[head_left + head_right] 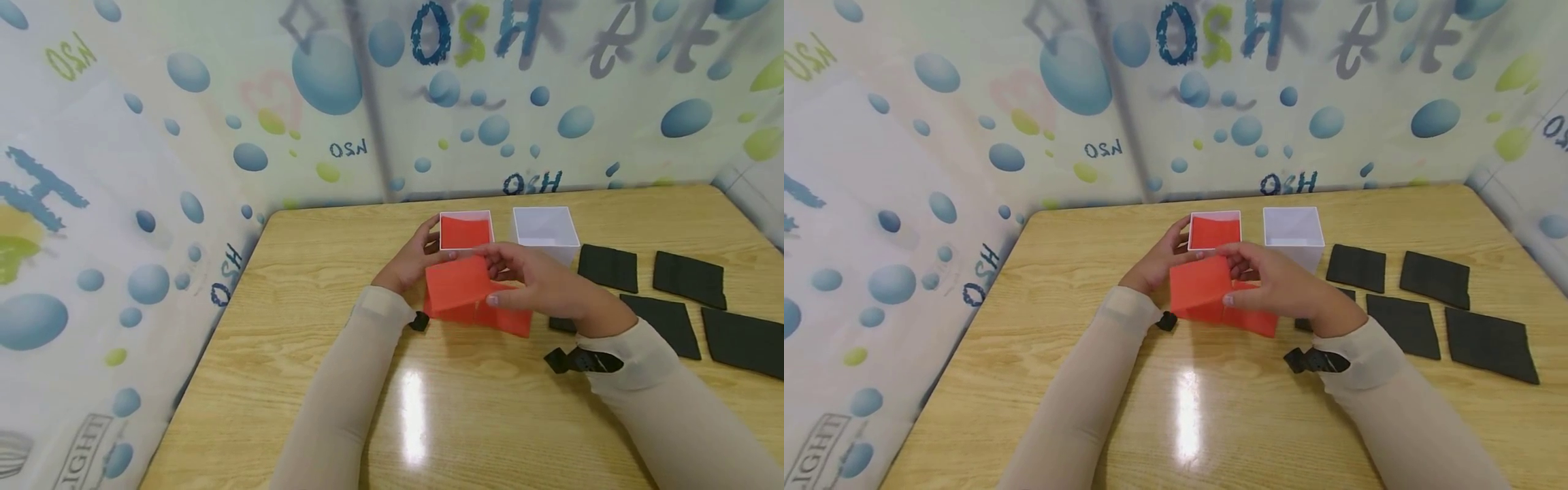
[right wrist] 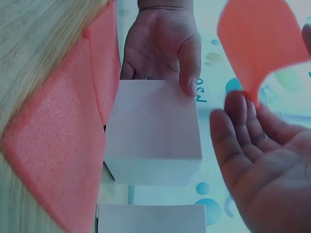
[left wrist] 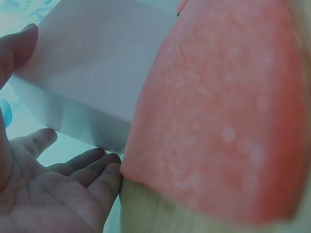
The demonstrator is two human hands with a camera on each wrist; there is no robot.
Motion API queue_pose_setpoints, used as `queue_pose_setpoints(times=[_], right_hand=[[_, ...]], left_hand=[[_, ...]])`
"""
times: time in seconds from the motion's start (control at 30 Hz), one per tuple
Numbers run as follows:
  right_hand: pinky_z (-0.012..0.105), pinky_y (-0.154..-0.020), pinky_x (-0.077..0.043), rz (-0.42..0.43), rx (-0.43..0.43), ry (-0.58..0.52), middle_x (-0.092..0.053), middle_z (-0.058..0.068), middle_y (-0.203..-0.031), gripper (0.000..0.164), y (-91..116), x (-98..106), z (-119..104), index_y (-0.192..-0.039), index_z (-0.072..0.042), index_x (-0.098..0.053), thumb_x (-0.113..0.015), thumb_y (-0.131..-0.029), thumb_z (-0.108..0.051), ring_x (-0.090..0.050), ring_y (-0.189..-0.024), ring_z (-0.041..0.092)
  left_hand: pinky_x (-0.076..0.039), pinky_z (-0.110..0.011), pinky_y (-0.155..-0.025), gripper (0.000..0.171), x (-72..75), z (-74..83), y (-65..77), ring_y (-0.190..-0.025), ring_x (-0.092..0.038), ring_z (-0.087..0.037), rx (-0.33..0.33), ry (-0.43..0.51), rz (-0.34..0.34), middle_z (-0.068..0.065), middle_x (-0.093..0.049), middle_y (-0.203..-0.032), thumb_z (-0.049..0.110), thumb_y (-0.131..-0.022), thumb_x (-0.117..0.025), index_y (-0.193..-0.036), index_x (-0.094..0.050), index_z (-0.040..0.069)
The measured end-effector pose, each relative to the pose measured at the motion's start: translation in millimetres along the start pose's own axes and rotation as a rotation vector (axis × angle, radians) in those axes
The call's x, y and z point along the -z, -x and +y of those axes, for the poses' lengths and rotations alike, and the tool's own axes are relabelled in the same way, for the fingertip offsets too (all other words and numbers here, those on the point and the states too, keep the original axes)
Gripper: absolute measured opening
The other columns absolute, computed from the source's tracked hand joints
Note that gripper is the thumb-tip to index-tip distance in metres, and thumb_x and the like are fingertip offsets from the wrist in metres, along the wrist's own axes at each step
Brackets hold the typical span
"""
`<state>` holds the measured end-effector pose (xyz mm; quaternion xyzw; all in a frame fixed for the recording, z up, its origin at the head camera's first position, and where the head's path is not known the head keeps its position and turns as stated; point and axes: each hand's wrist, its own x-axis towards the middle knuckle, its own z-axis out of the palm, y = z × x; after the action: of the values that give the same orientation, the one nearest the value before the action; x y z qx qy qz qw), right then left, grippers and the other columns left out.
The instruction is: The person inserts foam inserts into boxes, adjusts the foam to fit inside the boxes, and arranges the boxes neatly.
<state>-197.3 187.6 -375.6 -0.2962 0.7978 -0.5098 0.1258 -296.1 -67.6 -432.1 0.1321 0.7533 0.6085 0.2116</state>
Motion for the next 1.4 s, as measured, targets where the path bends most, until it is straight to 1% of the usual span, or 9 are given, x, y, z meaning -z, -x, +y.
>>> queue_pose_setpoints(times=[0.2,0.47,0.57,0.87,0.93,1.0,1.13,1.23,1.4], right_hand=[[0.026,-0.098,-0.054,0.102,-0.029,0.006,-0.059,0.014,-0.132,0.074,-4,3,-4,-0.158,0.001,-0.039,-0.075,-0.094,-0.01,-0.055,-0.12,0.03],[0.022,-0.09,-0.057,0.154,-0.035,0.029,-0.057,0.016,-0.139,0.077,-15,12,-11,-0.161,-0.001,-0.036,-0.074,-0.094,-0.012,-0.056,-0.123,0.032],[0.02,-0.088,-0.057,0.178,-0.067,0.048,-0.056,0.017,-0.142,0.077,-21,17,-12,-0.162,-0.002,-0.035,-0.074,-0.096,-0.014,-0.055,-0.124,0.033],[0.013,-0.087,-0.054,0.275,-0.131,-0.004,-0.048,0.02,-0.148,0.074,-33,27,-5,-0.164,-0.002,-0.03,-0.068,-0.102,-0.012,-0.051,-0.129,0.034],[0.018,-0.091,-0.055,0.288,-0.14,0.014,-0.048,0.02,-0.149,0.075,-33,27,-2,-0.165,-0.004,-0.03,-0.068,-0.102,-0.013,-0.051,-0.13,0.035],[0.03,-0.103,-0.055,0.302,-0.15,0.036,-0.049,0.019,-0.148,0.075,-33,26,0,-0.165,-0.005,-0.031,-0.07,-0.101,-0.014,-0.052,-0.13,0.035],[0.057,-0.119,-0.042,0.329,-0.165,0.118,-0.05,0.018,-0.149,0.079,-34,25,4,-0.165,-0.007,-0.031,-0.073,-0.099,-0.016,-0.051,-0.134,0.038],[0.063,-0.121,-0.037,0.34,-0.174,0.188,-0.049,0.019,-0.152,0.081,-36,23,6,-0.166,-0.007,-0.029,-0.073,-0.099,-0.017,-0.048,-0.139,0.04],[0.067,-0.113,-0.043,0.349,-0.244,0.337,-0.044,0.02,-0.156,0.084,-41,17,10,-0.167,-0.008,-0.027,-0.073,-0.098,-0.025,-0.044,-0.143,0.041]], left_hand=[[-0.052,-0.049,-0.11,0.089,1.6,-1.0,-0.1,-0.151,-0.04,-0.03,0.005,-0.05,0.015,-0.002,-0.037,-0.164,0.023,-0.099,-0.073,-0.167,-0.018,0.041],[-0.051,-0.051,-0.112,0.091,3.9,-1.6,-4.2,-0.143,-0.048,-0.032,-0.05,0.007,-0.005,-0.01,-0.039,-0.162,0.008,-0.1,-0.069,-0.17,-0.015,0.029],[-0.048,-0.05,-0.114,0.09,4.1,-1.5,-4.3,-0.143,-0.048,-0.032,-0.062,0.002,-0.01,-0.01,-0.041,-0.161,0.01,-0.1,-0.071,-0.169,-0.016,0.028],[-0.044,-0.051,-0.118,0.09,2.1,-0.2,-4.1,-0.146,-0.047,-0.029,-0.019,-0.031,0.001,-0.004,-0.042,-0.161,0.026,-0.095,-0.078,-0.165,-0.023,0.04],[-0.043,-0.052,-0.119,0.092,1.2,0.0,-4.4,-0.149,-0.045,-0.03,-0.014,-0.027,-0.004,-0.005,-0.041,-0.162,0.026,-0.095,-0.078,-0.166,-0.021,0.039],[-0.042,-0.052,-0.12,0.093,0.4,0.1,-4.7,-0.151,-0.043,-0.031,-0.012,-0.035,-0.006,-0.006,-0.04,-0.164,0.027,-0.095,-0.078,-0.167,-0.02,0.037],[-0.041,-0.05,-0.121,0.093,-0.5,0.7,-4.1,-0.152,-0.041,-0.03,-0.008,-0.044,-0.002,-0.006,-0.039,-0.164,0.027,-0.095,-0.077,-0.168,-0.019,0.035],[-0.04,-0.05,-0.122,0.092,-0.3,1.0,-3.5,-0.153,-0.041,-0.03,-0.008,-0.033,0.001,-0.006,-0.039,-0.165,0.026,-0.096,-0.077,-0.167,-0.02,0.035],[-0.039,-0.05,-0.122,0.09,0.7,0.6,-3.5,-0.154,-0.039,-0.03,-0.016,-0.016,-0.005,-0.006,-0.037,-0.166,0.023,-0.097,-0.075,-0.167,-0.021,0.036]])
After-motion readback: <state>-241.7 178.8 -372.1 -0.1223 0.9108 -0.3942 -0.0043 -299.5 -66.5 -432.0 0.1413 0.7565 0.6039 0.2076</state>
